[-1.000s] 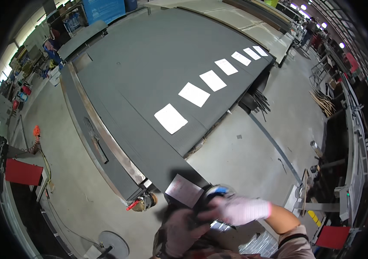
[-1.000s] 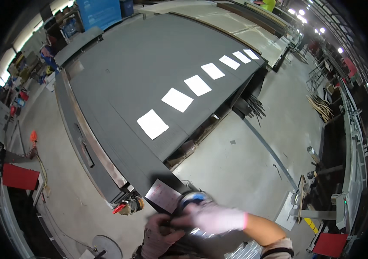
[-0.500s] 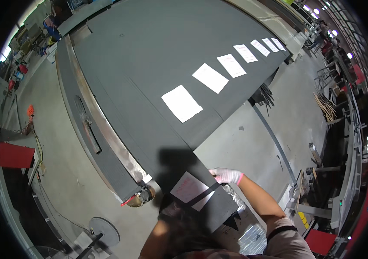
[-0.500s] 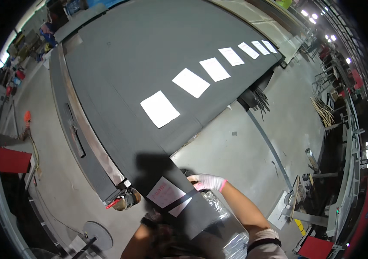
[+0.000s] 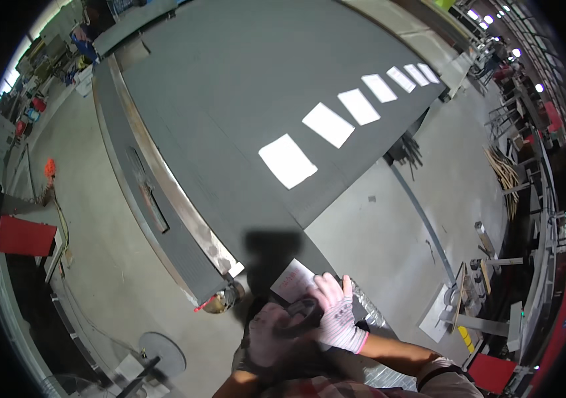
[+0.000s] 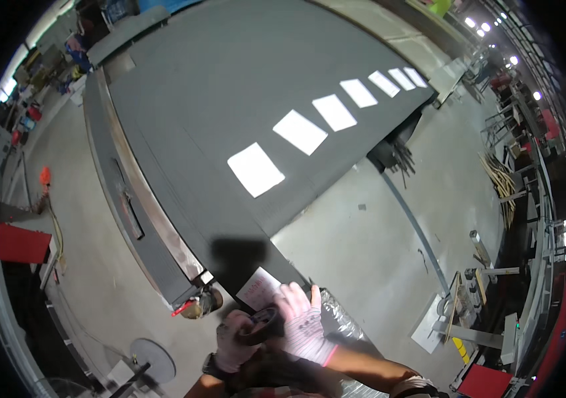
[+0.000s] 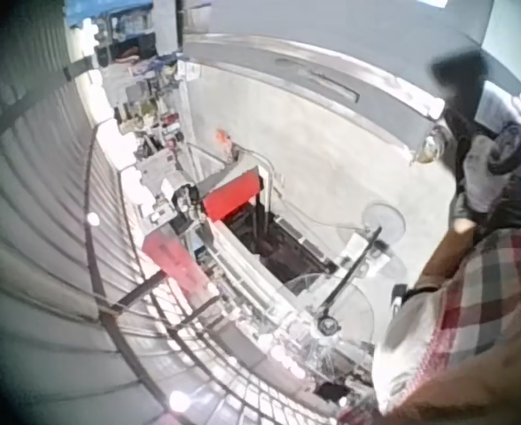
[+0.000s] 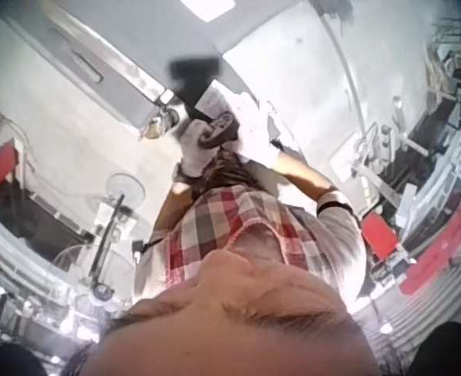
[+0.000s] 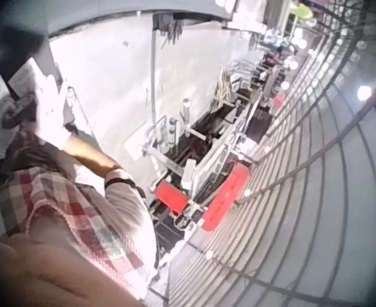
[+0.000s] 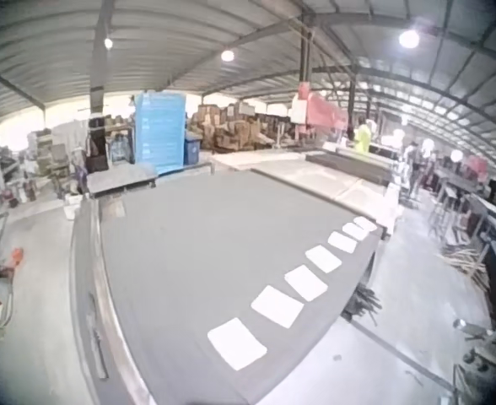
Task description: The recorder applies grey edge strips to a large panel and then attaches several white labels to its surface.
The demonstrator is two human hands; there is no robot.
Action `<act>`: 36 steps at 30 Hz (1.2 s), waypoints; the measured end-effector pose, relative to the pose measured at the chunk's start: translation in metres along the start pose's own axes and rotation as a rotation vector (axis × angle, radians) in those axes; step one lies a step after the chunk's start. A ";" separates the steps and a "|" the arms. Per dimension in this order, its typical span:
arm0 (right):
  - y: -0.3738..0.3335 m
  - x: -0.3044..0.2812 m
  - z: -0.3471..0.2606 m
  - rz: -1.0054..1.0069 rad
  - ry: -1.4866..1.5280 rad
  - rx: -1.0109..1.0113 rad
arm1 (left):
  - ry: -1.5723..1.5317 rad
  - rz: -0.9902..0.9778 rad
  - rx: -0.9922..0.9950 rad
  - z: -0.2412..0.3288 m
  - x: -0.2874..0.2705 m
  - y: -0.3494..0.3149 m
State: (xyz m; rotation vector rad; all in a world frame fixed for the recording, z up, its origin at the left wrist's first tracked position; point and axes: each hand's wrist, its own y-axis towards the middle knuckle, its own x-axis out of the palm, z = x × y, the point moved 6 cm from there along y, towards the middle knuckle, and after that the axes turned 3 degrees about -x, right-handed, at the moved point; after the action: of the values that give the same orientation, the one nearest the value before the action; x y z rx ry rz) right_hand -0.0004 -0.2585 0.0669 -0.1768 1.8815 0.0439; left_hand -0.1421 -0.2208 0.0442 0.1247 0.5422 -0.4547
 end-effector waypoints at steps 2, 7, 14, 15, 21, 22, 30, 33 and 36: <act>-0.005 -0.032 0.015 0.505 0.595 0.059 | 0.102 0.132 0.069 -0.006 0.010 -0.001; 0.038 -0.057 0.001 -0.557 0.754 -0.432 | -0.152 0.155 -0.335 -0.002 0.013 -0.002; 0.011 0.062 0.169 -0.639 -0.182 0.339 | -0.567 -0.248 -0.472 -0.059 0.053 0.009; 0.017 0.058 0.161 -0.636 -0.185 0.310 | -0.655 -0.262 -0.442 -0.052 0.049 0.012; 0.012 0.013 0.120 -1.001 0.353 0.252 | 0.518 -0.710 0.192 -0.056 0.088 -0.034; 0.017 0.005 0.120 -1.001 0.358 0.261 | 0.181 -0.260 -0.032 -0.002 0.051 -0.017; 0.027 0.014 0.097 -1.155 0.095 0.202 | 0.261 -0.143 0.084 -0.030 0.061 0.000; 0.034 0.020 0.107 -0.774 0.304 0.330 | -0.213 -0.008 -0.426 -0.025 0.043 0.019; 0.037 0.037 0.115 -0.806 0.313 0.363 | -0.519 0.131 -0.813 -0.063 0.057 0.014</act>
State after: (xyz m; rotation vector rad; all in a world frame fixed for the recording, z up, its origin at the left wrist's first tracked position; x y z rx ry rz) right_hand 0.0915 -0.2120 -0.0060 -0.7053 1.9587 -0.9101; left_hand -0.1221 -0.2153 -0.0394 -0.7177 0.1727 -0.1011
